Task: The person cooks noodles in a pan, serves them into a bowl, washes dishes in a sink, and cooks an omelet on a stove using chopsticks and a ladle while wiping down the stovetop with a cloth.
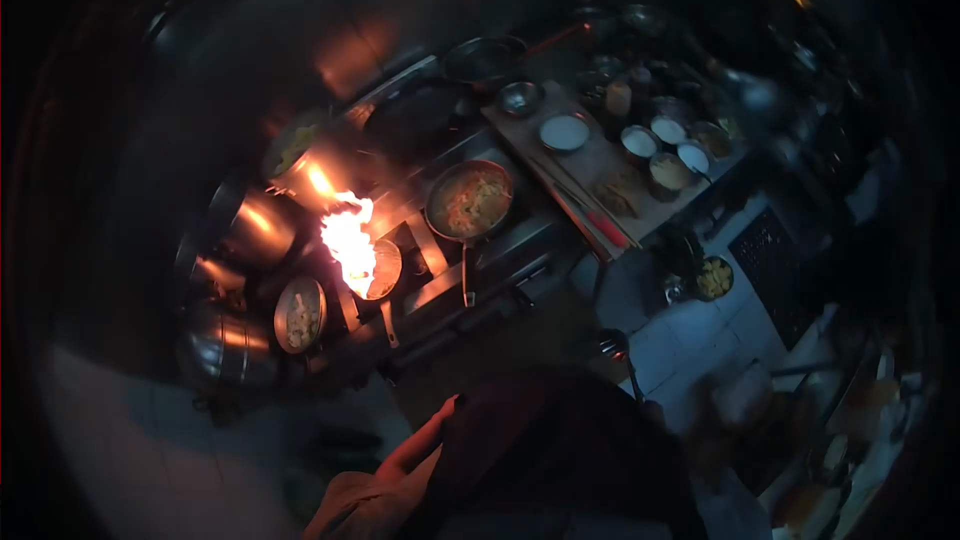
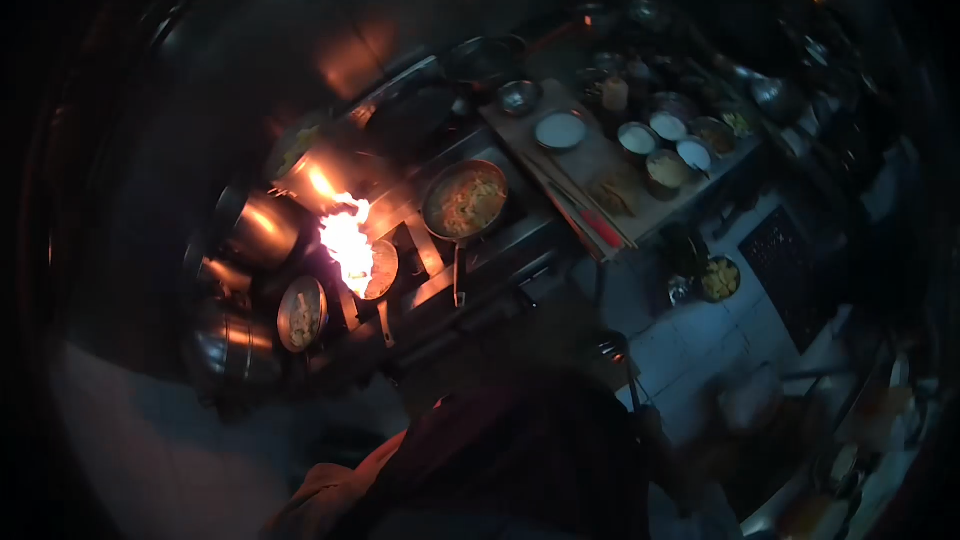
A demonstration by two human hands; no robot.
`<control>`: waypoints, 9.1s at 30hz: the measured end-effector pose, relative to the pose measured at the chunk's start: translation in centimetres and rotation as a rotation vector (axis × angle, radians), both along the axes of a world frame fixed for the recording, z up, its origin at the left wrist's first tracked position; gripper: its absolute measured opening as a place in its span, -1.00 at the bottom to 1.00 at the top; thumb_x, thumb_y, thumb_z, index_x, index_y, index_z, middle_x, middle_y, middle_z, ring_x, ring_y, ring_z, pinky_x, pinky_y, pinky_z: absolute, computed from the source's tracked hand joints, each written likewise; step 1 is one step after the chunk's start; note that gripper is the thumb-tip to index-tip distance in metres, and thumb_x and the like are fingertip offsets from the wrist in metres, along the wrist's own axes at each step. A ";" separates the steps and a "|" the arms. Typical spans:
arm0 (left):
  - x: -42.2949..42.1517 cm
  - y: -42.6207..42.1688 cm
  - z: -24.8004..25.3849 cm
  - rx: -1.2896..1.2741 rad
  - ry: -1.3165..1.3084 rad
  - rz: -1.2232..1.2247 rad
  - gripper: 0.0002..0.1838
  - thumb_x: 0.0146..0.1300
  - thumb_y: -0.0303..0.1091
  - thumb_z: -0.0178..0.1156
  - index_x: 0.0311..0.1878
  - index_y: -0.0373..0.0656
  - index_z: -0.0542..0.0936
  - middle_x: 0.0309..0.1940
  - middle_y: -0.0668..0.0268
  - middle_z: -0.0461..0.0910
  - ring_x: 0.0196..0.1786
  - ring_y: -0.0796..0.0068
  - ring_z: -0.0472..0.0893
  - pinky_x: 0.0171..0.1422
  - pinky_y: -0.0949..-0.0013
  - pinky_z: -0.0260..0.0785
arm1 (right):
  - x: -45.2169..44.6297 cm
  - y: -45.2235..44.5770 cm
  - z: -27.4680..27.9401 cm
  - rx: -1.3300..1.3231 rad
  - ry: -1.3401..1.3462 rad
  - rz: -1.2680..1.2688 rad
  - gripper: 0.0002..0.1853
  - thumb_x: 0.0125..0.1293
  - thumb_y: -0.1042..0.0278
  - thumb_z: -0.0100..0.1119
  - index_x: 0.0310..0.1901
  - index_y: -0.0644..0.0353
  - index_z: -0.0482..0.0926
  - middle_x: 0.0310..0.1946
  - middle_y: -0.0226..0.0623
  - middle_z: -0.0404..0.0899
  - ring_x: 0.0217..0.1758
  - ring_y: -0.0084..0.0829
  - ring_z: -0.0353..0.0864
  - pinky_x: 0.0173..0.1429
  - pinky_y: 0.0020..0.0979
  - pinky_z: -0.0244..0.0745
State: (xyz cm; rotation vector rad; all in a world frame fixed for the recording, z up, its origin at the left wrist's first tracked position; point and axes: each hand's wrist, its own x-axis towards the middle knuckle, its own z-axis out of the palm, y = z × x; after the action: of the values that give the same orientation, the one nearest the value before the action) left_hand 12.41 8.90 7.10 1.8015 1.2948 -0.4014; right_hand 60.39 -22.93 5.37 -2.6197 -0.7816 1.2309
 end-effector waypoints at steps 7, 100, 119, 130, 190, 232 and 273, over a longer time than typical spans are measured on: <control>1.5 5.4 -6.7 0.330 0.056 -0.366 -0.54 0.33 -0.09 0.22 -0.05 -0.39 0.67 -0.07 -0.08 0.69 0.05 0.00 0.68 0.26 0.00 0.51 | 2.6 -7.6 -6.6 0.602 0.956 -0.290 -0.78 0.30 0.10 0.32 -0.39 0.03 0.70 -0.48 -0.39 0.60 -0.33 -0.33 0.62 -0.17 -0.24 0.55; 48.6 -46.7 39.7 -1.006 -0.087 -1.586 -0.73 0.33 -0.35 0.24 -0.43 -0.10 0.35 -0.71 0.44 0.35 -0.78 0.59 0.35 -0.71 0.38 0.22 | -33.1 -41.1 36.0 -0.176 -0.760 -1.766 -0.64 0.45 0.17 0.09 0.07 0.28 0.55 -0.13 0.25 0.65 -0.01 0.22 0.63 0.10 0.04 0.55; 47.0 -62.4 36.6 -0.711 -0.165 -1.898 -0.66 0.33 -0.34 0.23 -0.54 -0.05 0.34 -0.73 0.44 0.36 -0.77 0.60 0.37 -0.68 0.42 0.20 | -31.1 -46.9 40.3 -0.130 -0.986 -1.629 -0.48 0.47 0.21 0.01 0.42 0.09 0.39 -0.23 0.08 0.68 -0.15 0.08 0.68 0.02 -0.02 0.57; 46.8 -65.5 36.3 -0.536 -0.278 -1.914 -0.55 0.32 -0.32 0.27 -0.69 -0.10 0.37 -0.78 0.39 0.38 -0.80 0.55 0.39 -0.73 0.37 0.20 | -34.0 -45.9 42.3 -0.290 -0.892 -1.534 -0.43 0.41 0.32 0.09 0.46 -0.06 0.34 -0.24 -0.06 0.58 -0.23 -0.01 0.65 -0.10 -0.06 0.58; 51.9 -70.4 35.3 0.094 -0.746 -2.288 -0.66 0.20 -0.29 0.24 -0.45 -0.46 0.52 -0.66 0.02 0.57 -0.65 0.20 0.64 -0.52 0.17 0.51 | -34.9 -45.8 37.7 -0.116 -0.868 -1.773 -0.38 0.38 0.33 0.10 0.49 0.01 0.32 -0.24 0.18 0.64 -0.15 0.16 0.65 0.01 -0.01 0.56; 50.5 -71.0 36.1 0.517 -1.145 -2.233 -0.78 0.25 -0.41 0.08 -0.22 -0.38 0.63 -0.31 -0.21 0.67 -0.20 -0.21 0.70 -0.04 -0.12 0.56 | -36.1 -45.5 36.3 -0.336 -0.810 -1.616 -0.34 0.34 0.40 0.10 0.50 0.02 0.29 -0.19 0.07 0.60 -0.18 0.03 0.70 -0.10 -0.05 0.63; 18.7 -32.5 40.7 -0.566 0.541 -2.124 -0.77 0.29 -0.47 0.23 -0.46 -0.21 0.40 -0.75 0.36 0.37 -0.81 0.54 0.37 -0.73 0.40 0.20 | -77.5 7.2 52.8 1.512 -0.298 -2.796 -0.41 0.44 0.44 0.03 0.49 0.18 0.26 -0.56 -0.51 0.34 -0.66 -0.75 0.20 -0.60 -0.63 0.20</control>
State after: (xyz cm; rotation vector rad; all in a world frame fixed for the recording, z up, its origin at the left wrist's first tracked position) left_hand 31.10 -23.59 47.78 1.8224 -0.9949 -2.0917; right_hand -17.13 -15.77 58.13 -0.4592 1.2463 -0.6081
